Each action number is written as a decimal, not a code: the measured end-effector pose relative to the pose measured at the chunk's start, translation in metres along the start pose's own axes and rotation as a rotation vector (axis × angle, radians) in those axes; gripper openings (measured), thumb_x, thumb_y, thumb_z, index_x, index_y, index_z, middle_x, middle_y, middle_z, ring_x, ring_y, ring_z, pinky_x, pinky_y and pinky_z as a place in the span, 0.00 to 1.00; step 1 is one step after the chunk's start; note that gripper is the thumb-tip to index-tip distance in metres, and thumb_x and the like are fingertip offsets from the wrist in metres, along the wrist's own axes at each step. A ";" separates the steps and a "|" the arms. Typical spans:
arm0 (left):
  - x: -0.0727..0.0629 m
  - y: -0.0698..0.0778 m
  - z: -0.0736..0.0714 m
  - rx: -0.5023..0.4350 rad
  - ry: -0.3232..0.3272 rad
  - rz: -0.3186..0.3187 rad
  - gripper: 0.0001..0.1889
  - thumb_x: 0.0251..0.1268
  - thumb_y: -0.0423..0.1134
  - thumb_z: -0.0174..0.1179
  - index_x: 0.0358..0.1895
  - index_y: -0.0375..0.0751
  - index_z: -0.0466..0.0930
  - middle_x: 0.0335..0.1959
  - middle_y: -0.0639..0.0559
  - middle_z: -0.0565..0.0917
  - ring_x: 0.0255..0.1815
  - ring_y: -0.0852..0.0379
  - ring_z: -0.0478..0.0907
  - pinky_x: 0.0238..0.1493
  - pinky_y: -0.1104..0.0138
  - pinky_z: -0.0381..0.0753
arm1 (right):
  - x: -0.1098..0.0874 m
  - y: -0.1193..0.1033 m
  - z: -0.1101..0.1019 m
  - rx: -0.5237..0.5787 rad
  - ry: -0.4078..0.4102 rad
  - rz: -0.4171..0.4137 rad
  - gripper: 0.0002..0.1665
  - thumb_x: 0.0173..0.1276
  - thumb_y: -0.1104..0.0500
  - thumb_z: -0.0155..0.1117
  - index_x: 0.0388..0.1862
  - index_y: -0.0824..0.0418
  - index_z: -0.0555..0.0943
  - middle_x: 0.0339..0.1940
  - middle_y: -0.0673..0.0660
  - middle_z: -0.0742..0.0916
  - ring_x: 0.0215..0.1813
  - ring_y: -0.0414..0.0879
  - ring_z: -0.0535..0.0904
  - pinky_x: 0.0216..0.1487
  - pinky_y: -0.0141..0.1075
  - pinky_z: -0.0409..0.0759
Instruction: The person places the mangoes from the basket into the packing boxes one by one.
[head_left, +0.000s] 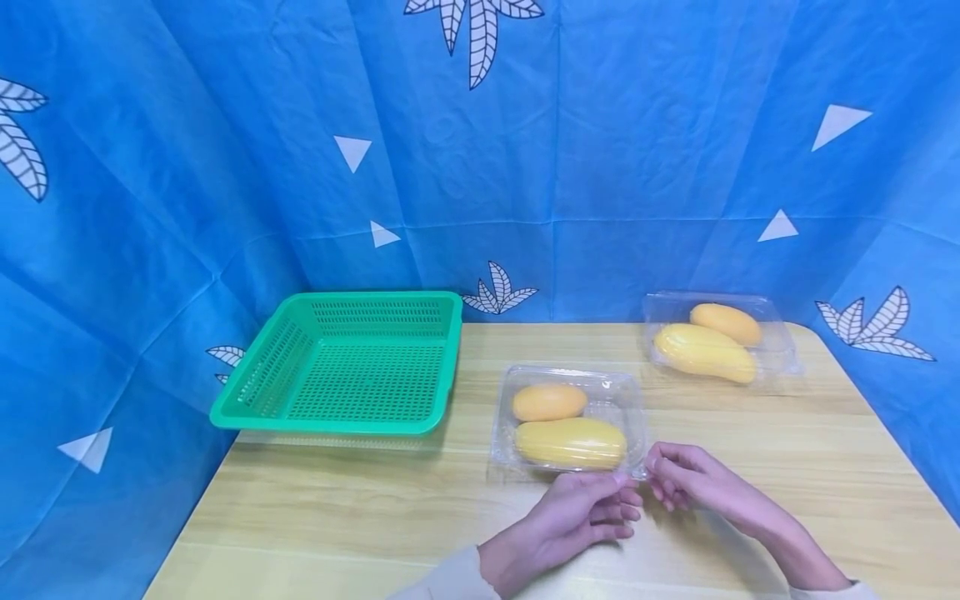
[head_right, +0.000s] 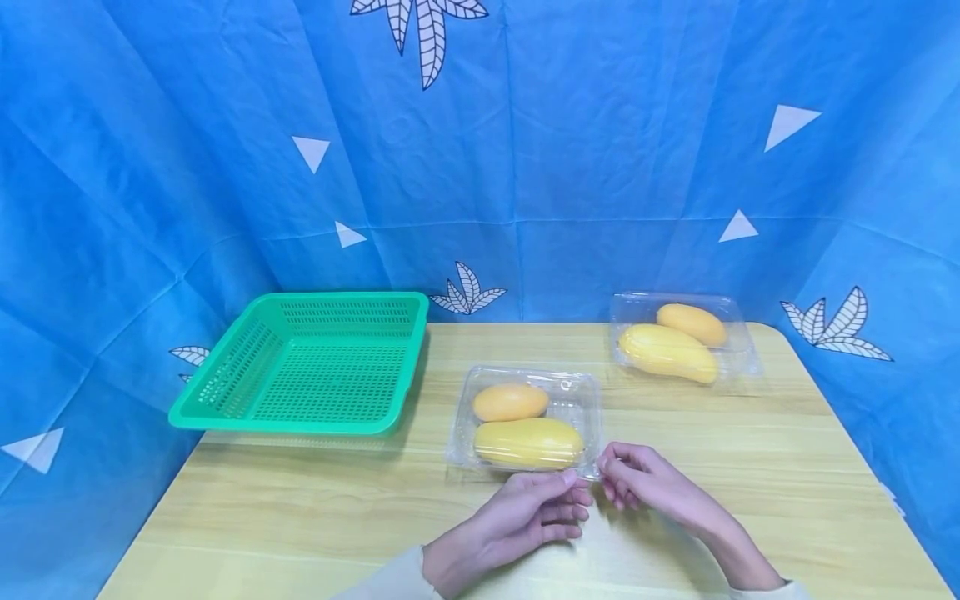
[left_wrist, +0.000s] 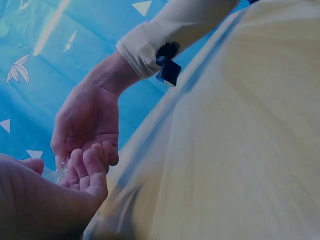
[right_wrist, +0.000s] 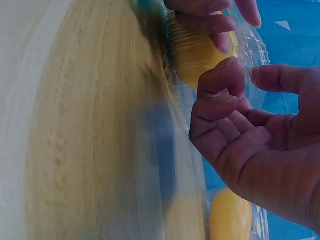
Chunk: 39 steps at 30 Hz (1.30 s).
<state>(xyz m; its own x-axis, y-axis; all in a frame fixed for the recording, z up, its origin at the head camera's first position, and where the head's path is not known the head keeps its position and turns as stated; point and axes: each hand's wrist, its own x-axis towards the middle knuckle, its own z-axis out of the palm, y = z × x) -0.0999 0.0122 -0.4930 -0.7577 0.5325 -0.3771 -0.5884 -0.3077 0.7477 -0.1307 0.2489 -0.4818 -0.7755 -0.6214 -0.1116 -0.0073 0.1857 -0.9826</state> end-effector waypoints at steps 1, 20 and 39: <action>0.001 0.000 0.001 -0.014 0.019 -0.002 0.19 0.72 0.43 0.64 0.54 0.29 0.83 0.39 0.48 0.88 0.38 0.58 0.86 0.43 0.64 0.87 | 0.001 0.000 0.000 -0.006 0.002 -0.007 0.19 0.85 0.60 0.44 0.40 0.76 0.72 0.29 0.53 0.81 0.27 0.42 0.76 0.24 0.34 0.74; 0.029 0.005 0.012 -0.094 0.252 0.086 0.11 0.65 0.37 0.70 0.43 0.32 0.88 0.32 0.47 0.89 0.30 0.59 0.83 0.34 0.68 0.85 | 0.018 -0.001 -0.003 -0.082 0.154 0.031 0.17 0.83 0.59 0.48 0.39 0.72 0.74 0.25 0.53 0.78 0.24 0.44 0.74 0.31 0.37 0.78; 0.054 0.017 0.015 -0.144 0.382 0.146 0.07 0.57 0.32 0.73 0.38 0.34 0.89 0.29 0.47 0.87 0.28 0.58 0.81 0.32 0.68 0.83 | 0.040 -0.002 -0.007 -0.054 0.298 0.052 0.21 0.84 0.54 0.50 0.37 0.72 0.74 0.27 0.57 0.79 0.26 0.47 0.74 0.29 0.37 0.76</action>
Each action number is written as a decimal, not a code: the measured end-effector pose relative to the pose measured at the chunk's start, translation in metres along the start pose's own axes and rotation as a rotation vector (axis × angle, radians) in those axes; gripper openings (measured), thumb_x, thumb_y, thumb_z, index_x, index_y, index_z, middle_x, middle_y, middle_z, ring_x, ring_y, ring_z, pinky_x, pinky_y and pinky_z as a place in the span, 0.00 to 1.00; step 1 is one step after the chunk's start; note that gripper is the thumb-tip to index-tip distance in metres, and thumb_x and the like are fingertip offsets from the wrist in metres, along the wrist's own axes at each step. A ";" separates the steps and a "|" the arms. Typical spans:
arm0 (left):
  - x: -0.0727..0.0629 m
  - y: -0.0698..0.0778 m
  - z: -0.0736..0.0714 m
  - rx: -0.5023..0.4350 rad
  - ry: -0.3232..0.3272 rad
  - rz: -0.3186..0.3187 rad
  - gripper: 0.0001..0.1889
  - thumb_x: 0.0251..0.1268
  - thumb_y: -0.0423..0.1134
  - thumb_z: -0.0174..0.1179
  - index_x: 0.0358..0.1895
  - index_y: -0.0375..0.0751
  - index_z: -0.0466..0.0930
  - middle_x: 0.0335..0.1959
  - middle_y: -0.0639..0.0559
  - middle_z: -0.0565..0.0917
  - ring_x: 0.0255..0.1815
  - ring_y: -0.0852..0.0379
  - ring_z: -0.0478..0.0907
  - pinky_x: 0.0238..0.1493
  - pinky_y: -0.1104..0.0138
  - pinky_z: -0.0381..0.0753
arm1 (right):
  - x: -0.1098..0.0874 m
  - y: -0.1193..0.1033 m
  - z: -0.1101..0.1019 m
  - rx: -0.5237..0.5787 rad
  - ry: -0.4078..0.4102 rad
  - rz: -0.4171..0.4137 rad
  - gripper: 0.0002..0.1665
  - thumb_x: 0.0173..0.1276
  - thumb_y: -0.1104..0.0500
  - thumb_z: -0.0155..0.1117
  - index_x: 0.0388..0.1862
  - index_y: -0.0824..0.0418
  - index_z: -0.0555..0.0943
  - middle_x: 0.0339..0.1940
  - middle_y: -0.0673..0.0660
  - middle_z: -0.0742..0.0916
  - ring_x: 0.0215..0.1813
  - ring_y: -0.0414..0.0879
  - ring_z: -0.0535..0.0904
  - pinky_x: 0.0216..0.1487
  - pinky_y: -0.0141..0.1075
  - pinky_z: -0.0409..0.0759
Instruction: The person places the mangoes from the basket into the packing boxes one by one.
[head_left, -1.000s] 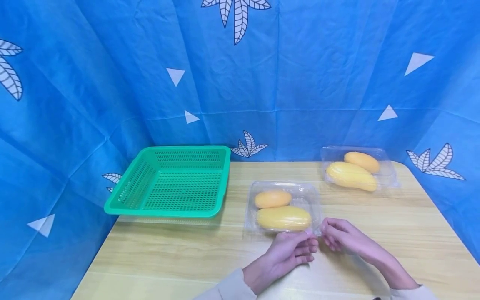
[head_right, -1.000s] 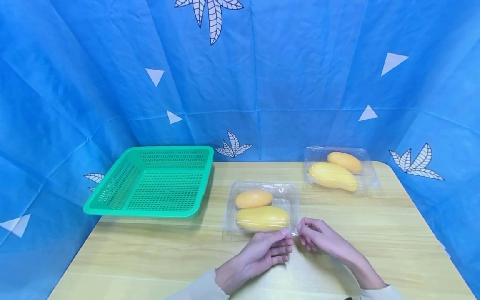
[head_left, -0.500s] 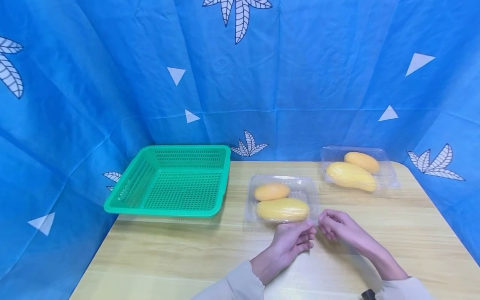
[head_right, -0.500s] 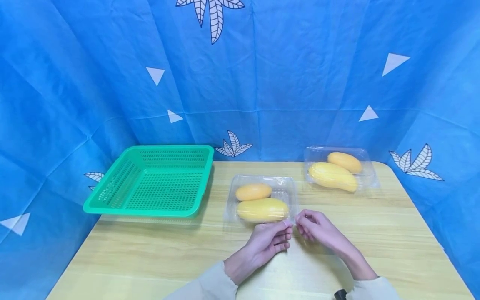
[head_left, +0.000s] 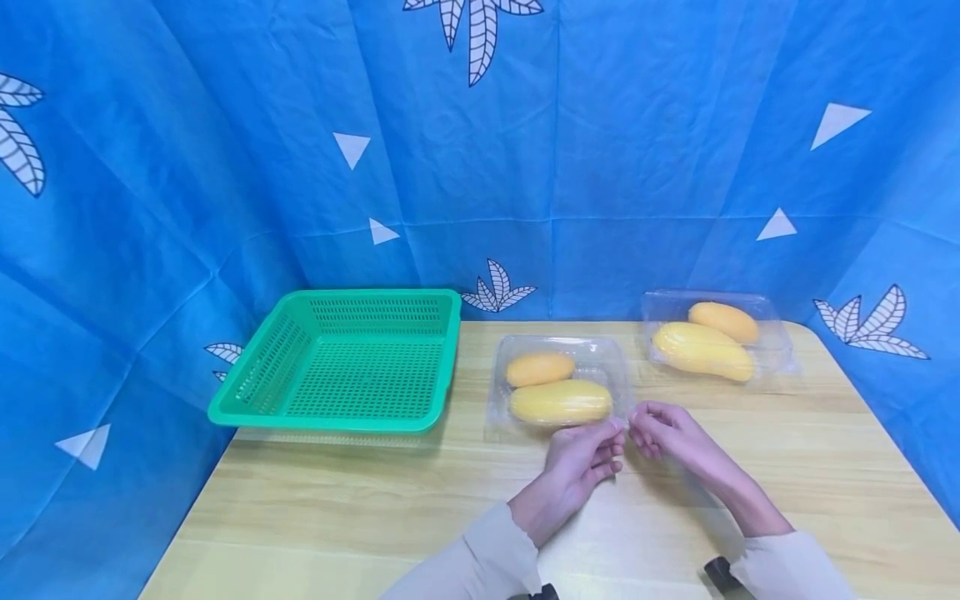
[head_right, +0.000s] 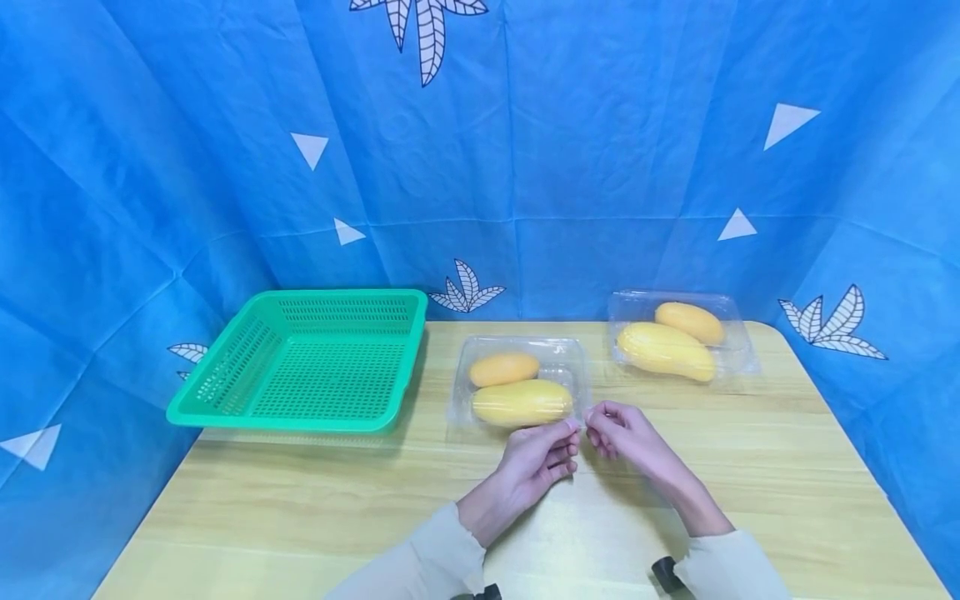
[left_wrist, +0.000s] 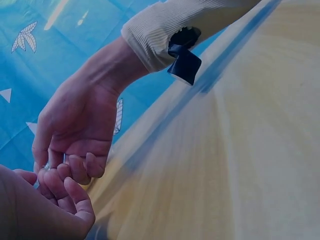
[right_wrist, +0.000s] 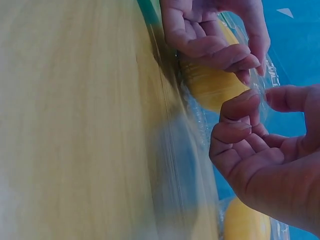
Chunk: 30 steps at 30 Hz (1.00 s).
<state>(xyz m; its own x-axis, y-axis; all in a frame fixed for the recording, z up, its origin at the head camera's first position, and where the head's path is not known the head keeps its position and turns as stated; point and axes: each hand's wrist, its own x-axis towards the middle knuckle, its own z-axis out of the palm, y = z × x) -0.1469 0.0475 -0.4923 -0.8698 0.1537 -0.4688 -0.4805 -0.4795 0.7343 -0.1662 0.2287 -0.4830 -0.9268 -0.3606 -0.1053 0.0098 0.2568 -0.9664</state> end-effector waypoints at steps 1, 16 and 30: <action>0.001 0.000 0.001 0.000 0.003 0.001 0.08 0.57 0.32 0.73 0.38 0.34 0.89 0.30 0.46 0.87 0.28 0.58 0.81 0.32 0.68 0.83 | 0.001 0.000 0.000 0.010 0.009 0.006 0.21 0.83 0.54 0.50 0.37 0.71 0.74 0.27 0.57 0.79 0.27 0.46 0.74 0.29 0.37 0.76; 0.016 0.004 0.015 0.022 0.097 0.005 0.08 0.54 0.33 0.75 0.37 0.36 0.90 0.33 0.43 0.89 0.26 0.59 0.81 0.28 0.70 0.82 | 0.012 0.003 -0.008 0.025 0.056 0.029 0.20 0.82 0.54 0.53 0.38 0.71 0.75 0.29 0.57 0.80 0.29 0.45 0.75 0.33 0.36 0.78; 0.023 0.005 0.024 -0.013 0.164 -0.009 0.09 0.50 0.31 0.76 0.36 0.37 0.90 0.32 0.44 0.89 0.23 0.59 0.79 0.26 0.71 0.80 | 0.019 0.002 -0.013 0.052 0.061 0.034 0.17 0.81 0.57 0.54 0.40 0.71 0.75 0.30 0.56 0.79 0.31 0.45 0.76 0.33 0.36 0.80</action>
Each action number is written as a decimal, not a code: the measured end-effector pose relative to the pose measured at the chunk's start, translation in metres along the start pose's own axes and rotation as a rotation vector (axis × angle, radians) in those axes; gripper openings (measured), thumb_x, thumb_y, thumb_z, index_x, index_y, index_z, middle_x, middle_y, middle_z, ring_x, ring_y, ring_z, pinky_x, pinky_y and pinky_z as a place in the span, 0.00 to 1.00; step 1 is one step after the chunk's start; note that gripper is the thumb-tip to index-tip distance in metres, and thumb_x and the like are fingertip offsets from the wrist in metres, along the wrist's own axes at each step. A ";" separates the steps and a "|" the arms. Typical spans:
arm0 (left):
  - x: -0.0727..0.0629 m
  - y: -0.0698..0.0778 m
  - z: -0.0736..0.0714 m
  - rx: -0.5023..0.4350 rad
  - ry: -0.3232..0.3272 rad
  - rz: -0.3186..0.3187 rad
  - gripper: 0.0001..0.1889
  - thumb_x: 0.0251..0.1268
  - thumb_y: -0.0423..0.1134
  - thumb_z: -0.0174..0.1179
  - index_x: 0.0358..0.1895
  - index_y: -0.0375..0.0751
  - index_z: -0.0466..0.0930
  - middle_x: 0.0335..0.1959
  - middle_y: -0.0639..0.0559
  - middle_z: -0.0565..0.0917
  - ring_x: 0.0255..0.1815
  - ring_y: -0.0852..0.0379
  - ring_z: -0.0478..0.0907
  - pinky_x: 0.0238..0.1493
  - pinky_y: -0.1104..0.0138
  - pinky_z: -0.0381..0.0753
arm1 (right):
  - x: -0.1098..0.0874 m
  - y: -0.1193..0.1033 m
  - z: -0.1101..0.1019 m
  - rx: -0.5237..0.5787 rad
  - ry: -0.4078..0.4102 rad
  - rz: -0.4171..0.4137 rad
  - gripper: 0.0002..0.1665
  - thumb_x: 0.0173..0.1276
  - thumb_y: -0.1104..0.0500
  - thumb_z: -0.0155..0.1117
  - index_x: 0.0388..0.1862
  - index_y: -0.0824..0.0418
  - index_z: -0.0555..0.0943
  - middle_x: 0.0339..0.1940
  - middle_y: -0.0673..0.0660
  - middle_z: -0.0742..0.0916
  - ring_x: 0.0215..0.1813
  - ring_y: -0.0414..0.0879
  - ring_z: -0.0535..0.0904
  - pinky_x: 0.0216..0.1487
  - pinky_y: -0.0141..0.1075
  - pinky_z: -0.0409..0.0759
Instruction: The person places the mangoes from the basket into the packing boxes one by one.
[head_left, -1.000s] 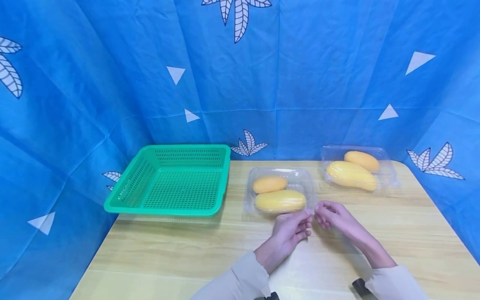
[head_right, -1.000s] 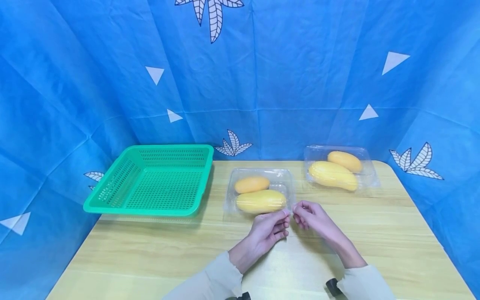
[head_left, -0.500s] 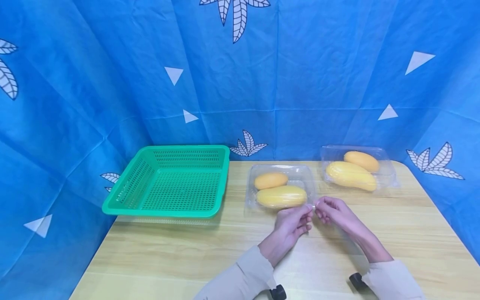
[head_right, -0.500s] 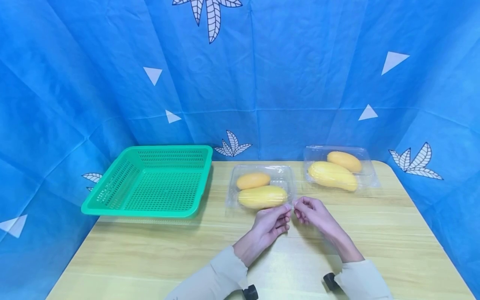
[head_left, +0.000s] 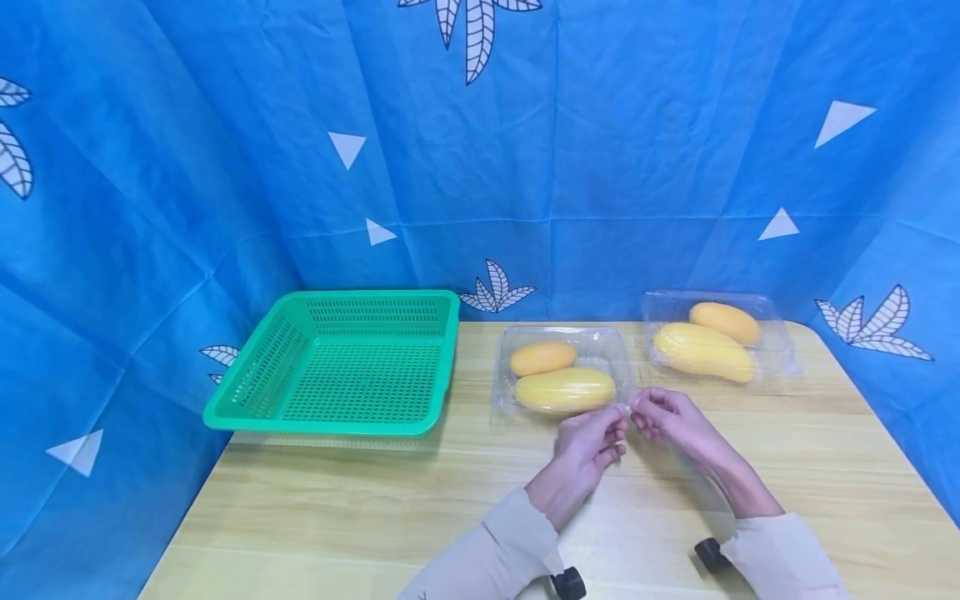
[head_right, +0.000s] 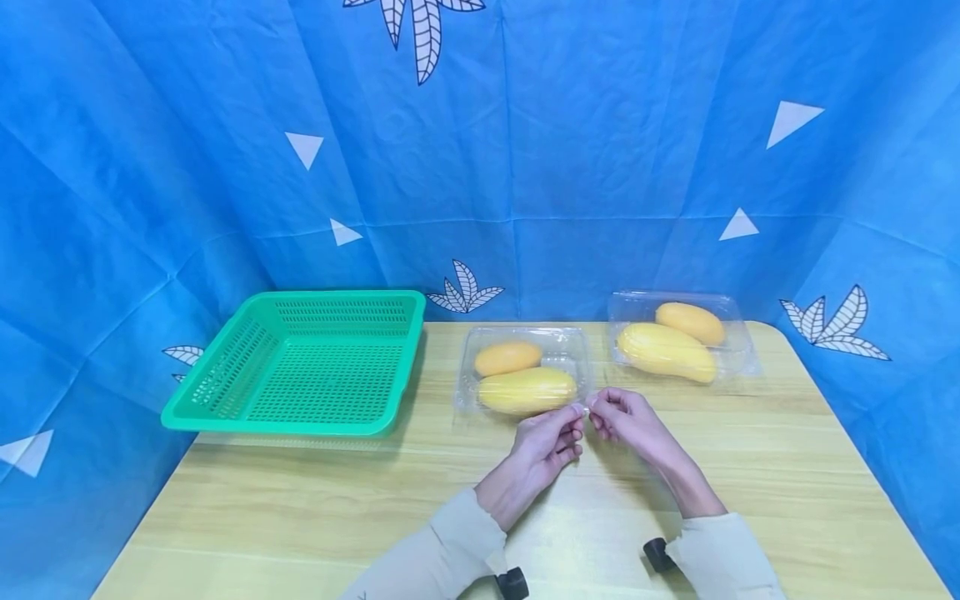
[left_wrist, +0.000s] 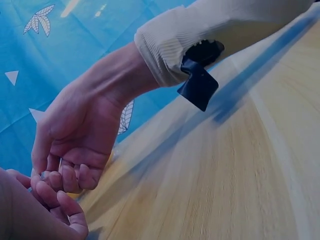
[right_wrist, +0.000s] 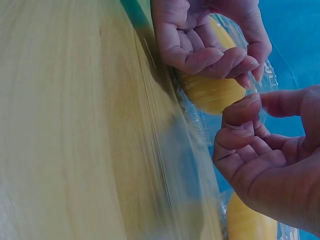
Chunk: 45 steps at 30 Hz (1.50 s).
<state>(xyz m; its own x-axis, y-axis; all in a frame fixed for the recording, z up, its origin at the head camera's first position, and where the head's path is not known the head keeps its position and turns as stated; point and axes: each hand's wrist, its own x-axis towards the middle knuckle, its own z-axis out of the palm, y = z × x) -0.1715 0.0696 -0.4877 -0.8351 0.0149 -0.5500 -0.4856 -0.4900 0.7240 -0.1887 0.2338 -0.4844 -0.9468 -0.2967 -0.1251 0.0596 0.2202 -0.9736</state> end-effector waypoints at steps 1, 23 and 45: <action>0.000 0.000 0.001 0.000 0.001 0.000 0.09 0.50 0.31 0.76 0.36 0.37 0.90 0.31 0.44 0.88 0.23 0.60 0.79 0.26 0.71 0.80 | 0.000 0.000 0.000 0.001 0.002 0.001 0.16 0.81 0.57 0.54 0.40 0.71 0.75 0.29 0.56 0.79 0.30 0.45 0.76 0.33 0.36 0.80; -0.001 0.000 -0.002 0.010 -0.066 0.010 0.11 0.55 0.36 0.76 0.40 0.39 0.89 0.33 0.46 0.89 0.26 0.59 0.79 0.27 0.70 0.80 | 0.005 0.003 -0.002 -0.005 0.021 0.010 0.15 0.80 0.60 0.52 0.39 0.72 0.75 0.29 0.56 0.78 0.30 0.45 0.75 0.32 0.36 0.77; 0.006 0.019 -0.048 0.096 -0.217 0.059 0.13 0.64 0.40 0.71 0.47 0.38 0.88 0.41 0.44 0.90 0.32 0.58 0.83 0.33 0.68 0.83 | 0.007 0.000 0.003 0.021 0.090 0.019 0.16 0.81 0.61 0.49 0.44 0.75 0.74 0.30 0.57 0.80 0.31 0.42 0.75 0.30 0.32 0.77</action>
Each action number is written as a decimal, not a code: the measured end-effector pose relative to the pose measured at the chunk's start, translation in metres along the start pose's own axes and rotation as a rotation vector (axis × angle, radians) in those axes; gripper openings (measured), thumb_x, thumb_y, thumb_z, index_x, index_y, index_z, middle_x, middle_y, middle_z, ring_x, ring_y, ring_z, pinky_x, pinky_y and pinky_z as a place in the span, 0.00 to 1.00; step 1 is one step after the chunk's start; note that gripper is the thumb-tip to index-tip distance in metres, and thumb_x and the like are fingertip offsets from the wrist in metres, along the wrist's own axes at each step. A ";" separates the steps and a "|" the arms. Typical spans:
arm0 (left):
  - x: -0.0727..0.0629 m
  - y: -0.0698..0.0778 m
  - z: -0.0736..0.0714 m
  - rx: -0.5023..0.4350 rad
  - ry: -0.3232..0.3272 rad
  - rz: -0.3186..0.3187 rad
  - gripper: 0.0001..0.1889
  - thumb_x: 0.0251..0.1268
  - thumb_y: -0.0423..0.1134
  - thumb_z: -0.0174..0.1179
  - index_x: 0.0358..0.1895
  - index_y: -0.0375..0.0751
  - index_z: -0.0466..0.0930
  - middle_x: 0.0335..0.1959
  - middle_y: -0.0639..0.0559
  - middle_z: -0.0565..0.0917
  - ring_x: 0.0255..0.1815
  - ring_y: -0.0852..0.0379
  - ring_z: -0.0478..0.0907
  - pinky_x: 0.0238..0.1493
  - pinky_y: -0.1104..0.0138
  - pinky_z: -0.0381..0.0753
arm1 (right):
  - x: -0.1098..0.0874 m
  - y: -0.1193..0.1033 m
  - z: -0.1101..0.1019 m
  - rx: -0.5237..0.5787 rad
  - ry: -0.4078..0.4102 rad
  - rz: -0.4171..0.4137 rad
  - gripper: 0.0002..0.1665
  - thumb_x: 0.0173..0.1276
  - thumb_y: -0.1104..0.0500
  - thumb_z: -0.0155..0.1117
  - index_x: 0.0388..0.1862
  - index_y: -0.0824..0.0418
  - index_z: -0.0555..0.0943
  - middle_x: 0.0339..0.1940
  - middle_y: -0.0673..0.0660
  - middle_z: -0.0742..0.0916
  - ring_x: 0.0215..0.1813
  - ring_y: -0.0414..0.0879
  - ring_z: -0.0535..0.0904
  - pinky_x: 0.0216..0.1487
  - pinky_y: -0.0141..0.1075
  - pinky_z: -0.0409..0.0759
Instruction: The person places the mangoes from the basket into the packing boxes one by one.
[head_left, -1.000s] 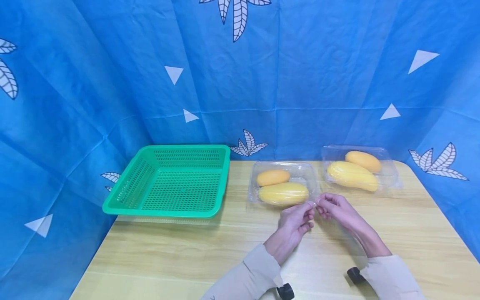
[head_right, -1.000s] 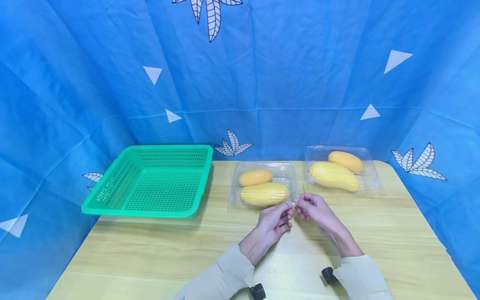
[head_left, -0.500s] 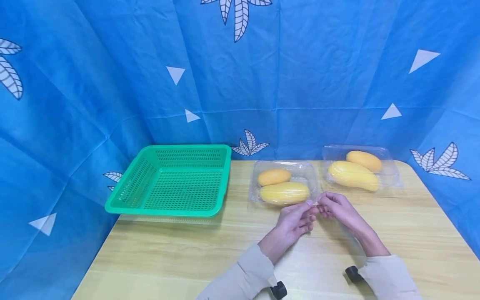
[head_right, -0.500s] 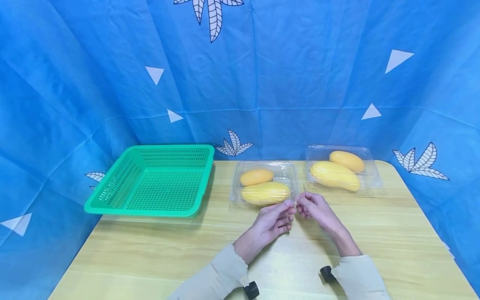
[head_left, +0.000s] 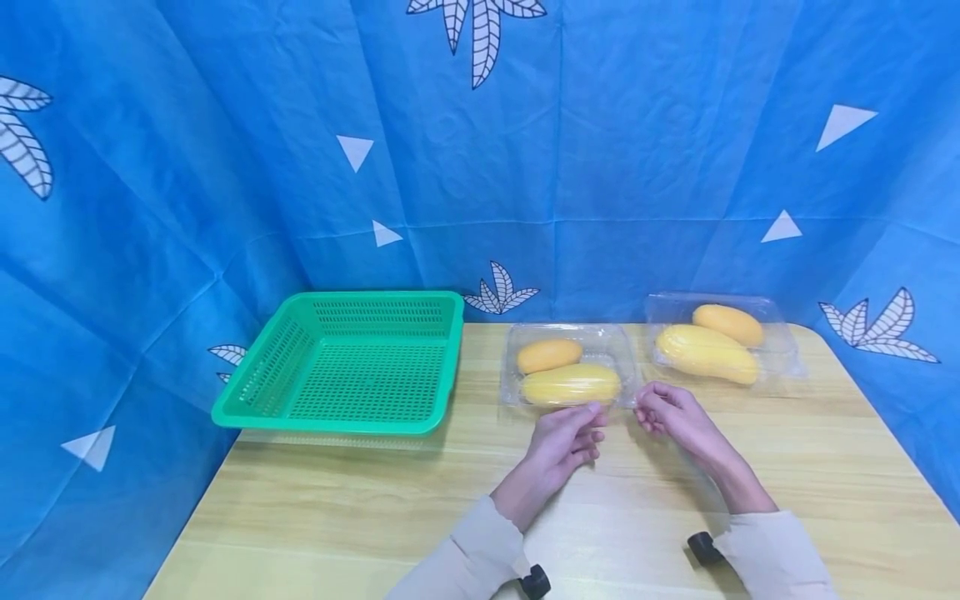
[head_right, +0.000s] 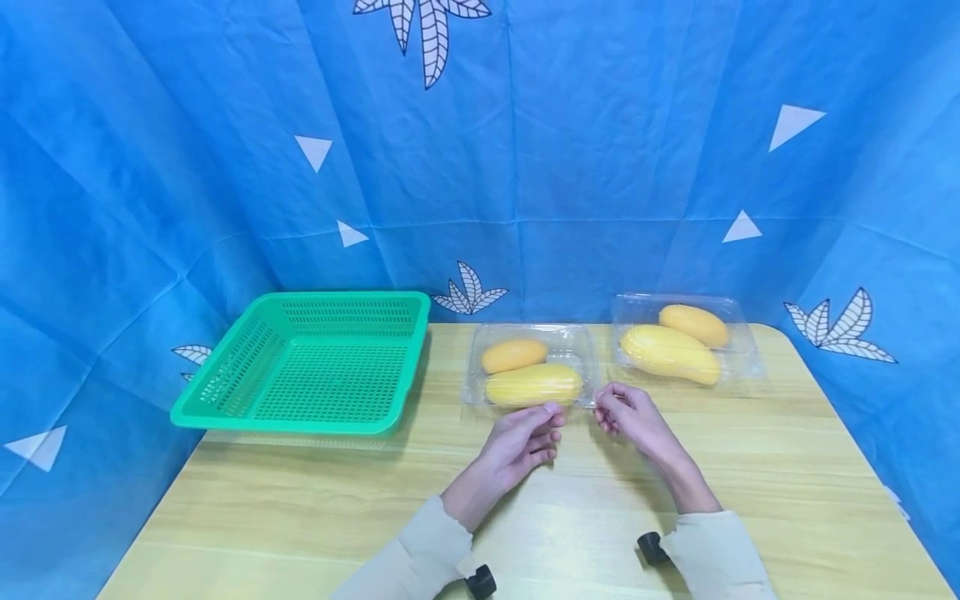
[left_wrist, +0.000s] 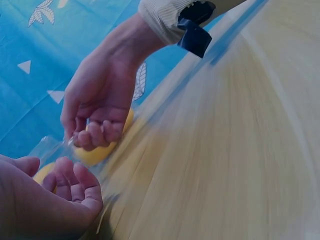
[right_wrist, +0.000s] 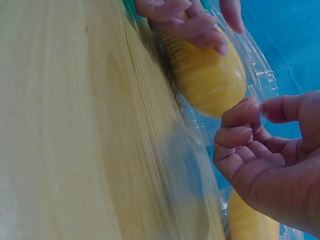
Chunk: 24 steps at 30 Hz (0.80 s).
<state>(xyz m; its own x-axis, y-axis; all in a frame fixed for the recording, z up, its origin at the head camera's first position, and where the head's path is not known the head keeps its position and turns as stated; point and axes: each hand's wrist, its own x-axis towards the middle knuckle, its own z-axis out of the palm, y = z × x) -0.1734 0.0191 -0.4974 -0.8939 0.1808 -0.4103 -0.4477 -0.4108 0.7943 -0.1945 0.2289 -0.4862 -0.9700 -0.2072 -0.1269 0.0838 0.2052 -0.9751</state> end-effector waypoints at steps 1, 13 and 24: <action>0.000 0.001 -0.003 -0.004 -0.004 0.003 0.12 0.64 0.40 0.71 0.47 0.37 0.88 0.40 0.45 0.89 0.32 0.58 0.83 0.34 0.68 0.83 | 0.000 0.000 0.000 0.001 0.002 0.001 0.16 0.81 0.61 0.49 0.45 0.75 0.74 0.31 0.57 0.80 0.31 0.42 0.75 0.30 0.32 0.77; 0.001 0.013 -0.035 0.061 -0.086 0.025 0.11 0.64 0.31 0.68 0.49 0.33 0.87 0.42 0.44 0.89 0.32 0.60 0.83 0.34 0.69 0.84 | 0.002 0.001 -0.002 -0.002 0.015 0.004 0.16 0.81 0.61 0.49 0.46 0.76 0.74 0.31 0.58 0.80 0.31 0.43 0.75 0.30 0.32 0.77; 0.007 0.035 -0.071 0.219 -0.318 -0.071 0.13 0.70 0.32 0.64 0.54 0.31 0.84 0.39 0.48 0.89 0.35 0.57 0.85 0.39 0.66 0.86 | 0.000 0.001 -0.006 0.005 0.015 0.010 0.16 0.82 0.60 0.49 0.47 0.75 0.74 0.33 0.60 0.81 0.32 0.44 0.76 0.30 0.32 0.78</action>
<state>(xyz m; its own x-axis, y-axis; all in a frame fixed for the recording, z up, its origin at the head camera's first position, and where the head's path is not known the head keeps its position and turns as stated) -0.1936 -0.0571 -0.5038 -0.8080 0.4843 -0.3357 -0.4728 -0.1928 0.8598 -0.1957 0.2344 -0.4860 -0.9723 -0.1910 -0.1345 0.0950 0.2025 -0.9747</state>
